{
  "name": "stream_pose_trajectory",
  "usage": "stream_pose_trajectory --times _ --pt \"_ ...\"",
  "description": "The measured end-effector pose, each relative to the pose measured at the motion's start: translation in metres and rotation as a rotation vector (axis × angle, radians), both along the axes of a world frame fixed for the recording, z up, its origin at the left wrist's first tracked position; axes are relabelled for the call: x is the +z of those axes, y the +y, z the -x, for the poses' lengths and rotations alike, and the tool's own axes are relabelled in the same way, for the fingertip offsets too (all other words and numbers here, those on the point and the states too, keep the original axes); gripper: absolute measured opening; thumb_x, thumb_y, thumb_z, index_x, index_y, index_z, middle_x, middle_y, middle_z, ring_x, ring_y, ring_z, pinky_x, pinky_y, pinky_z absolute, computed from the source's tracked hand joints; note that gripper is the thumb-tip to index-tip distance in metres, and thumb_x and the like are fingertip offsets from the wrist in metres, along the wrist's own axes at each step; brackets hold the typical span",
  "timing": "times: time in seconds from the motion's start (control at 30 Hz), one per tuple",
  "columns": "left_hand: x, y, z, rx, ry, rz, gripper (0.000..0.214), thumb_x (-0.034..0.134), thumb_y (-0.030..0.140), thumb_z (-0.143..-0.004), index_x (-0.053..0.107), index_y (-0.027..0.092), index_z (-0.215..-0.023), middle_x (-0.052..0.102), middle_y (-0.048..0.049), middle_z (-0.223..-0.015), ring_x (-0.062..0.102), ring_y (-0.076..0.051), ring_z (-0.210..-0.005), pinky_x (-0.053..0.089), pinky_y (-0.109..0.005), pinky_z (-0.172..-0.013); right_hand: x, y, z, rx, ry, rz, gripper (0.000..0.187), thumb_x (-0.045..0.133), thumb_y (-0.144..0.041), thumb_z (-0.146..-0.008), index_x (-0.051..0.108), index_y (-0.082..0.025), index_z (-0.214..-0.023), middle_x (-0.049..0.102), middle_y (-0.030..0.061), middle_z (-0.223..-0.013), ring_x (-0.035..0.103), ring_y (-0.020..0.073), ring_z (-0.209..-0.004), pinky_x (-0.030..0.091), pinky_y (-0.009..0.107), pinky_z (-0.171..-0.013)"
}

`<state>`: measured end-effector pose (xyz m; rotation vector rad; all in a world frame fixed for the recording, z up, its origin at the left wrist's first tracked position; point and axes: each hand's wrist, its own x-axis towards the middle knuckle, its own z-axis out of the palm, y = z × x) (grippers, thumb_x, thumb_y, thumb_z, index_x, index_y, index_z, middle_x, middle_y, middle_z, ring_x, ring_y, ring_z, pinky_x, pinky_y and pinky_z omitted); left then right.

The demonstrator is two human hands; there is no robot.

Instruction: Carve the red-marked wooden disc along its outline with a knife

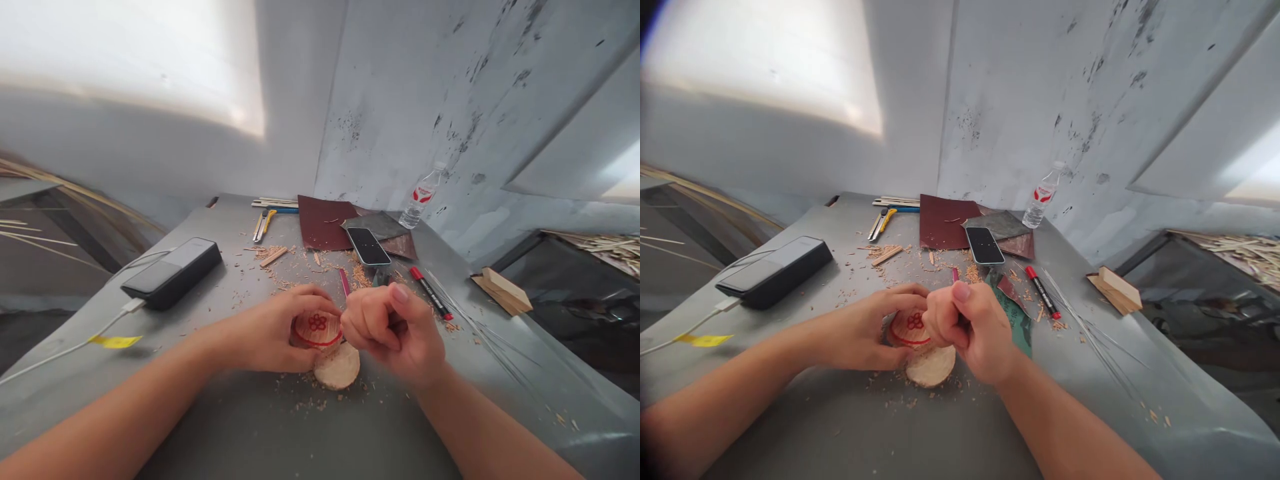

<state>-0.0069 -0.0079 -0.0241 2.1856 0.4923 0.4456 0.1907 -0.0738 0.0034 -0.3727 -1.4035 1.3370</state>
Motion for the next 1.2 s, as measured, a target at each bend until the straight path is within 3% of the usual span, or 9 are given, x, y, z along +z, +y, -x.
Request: stream_pose_trajectory --times 0.13,0.37,0.57,0.8,1.0,1.2 --pt "-0.002 0.002 0.0 -0.012 -0.005 0.016 0.044 0.077 0.031 -0.084 0.071 0.027 -0.128 0.061 -0.0067 -0.135 0.062 -0.025 -0.12 0.052 -0.036 -0.105 -0.007 -0.001 0.004 -0.026 -0.013 0.017 0.06 0.043 -0.044 -0.106 0.034 -0.019 -0.052 0.029 -0.0037 -0.053 0.023 0.0078 -0.043 0.019 0.027 -0.044" --pt "0.0 0.0 0.001 -0.02 0.001 0.008 0.033 0.075 0.03 -0.085 0.073 0.026 -0.117 0.061 -0.0068 -0.132 0.062 -0.025 -0.115 0.055 -0.035 -0.097 -0.015 -0.005 0.012 -0.166 -0.126 0.007 0.06 0.048 -0.048 -0.103 0.035 -0.021 -0.052 0.031 -0.0037 -0.05 0.026 0.0096 -0.043 0.021 0.029 -0.045" --pt "0.0 -0.002 0.0 -0.022 0.017 0.05 0.027 0.072 0.026 -0.084 0.073 0.023 -0.11 0.06 -0.0075 -0.127 0.063 -0.023 -0.109 0.057 -0.031 -0.088 -0.019 0.004 0.013 -0.124 -0.096 0.096 0.063 0.049 -0.051 -0.102 0.033 -0.02 -0.05 0.029 -0.0049 -0.048 0.024 0.0074 -0.041 0.019 0.027 -0.044" --pt "-0.003 0.0 0.0 0.006 0.005 -0.009 0.051 0.077 0.03 -0.08 0.067 0.025 -0.129 0.061 -0.0087 -0.134 0.063 -0.027 -0.119 0.053 -0.04 -0.105 -0.007 0.002 0.006 -0.043 0.0 0.06 0.06 0.047 -0.045 -0.103 0.032 -0.02 -0.05 0.027 -0.0048 -0.051 0.022 0.0071 -0.04 0.017 0.026 -0.04" --pt "-0.003 0.0 0.0 0.073 0.03 0.013 0.052 0.079 0.033 -0.079 0.066 0.025 -0.128 0.069 -0.0073 -0.126 0.066 -0.028 -0.114 0.053 -0.039 -0.101 0.002 -0.001 0.003 -0.054 -0.018 0.044 0.061 0.048 -0.048 -0.101 0.031 -0.021 -0.05 0.025 -0.0053 -0.051 0.02 0.0074 -0.04 0.016 0.025 -0.04" --pt "-0.002 -0.001 -0.001 0.032 0.005 -0.027 0.049 0.079 0.032 -0.079 0.067 0.025 -0.126 0.07 -0.0054 -0.125 0.065 -0.026 -0.113 0.051 -0.038 -0.101 -0.001 0.0 0.003 -0.043 -0.003 0.025 0.061 0.047 -0.046 -0.103 0.031 -0.019 -0.051 0.026 -0.005 -0.051 0.021 0.0065 -0.04 0.017 0.026 -0.042"
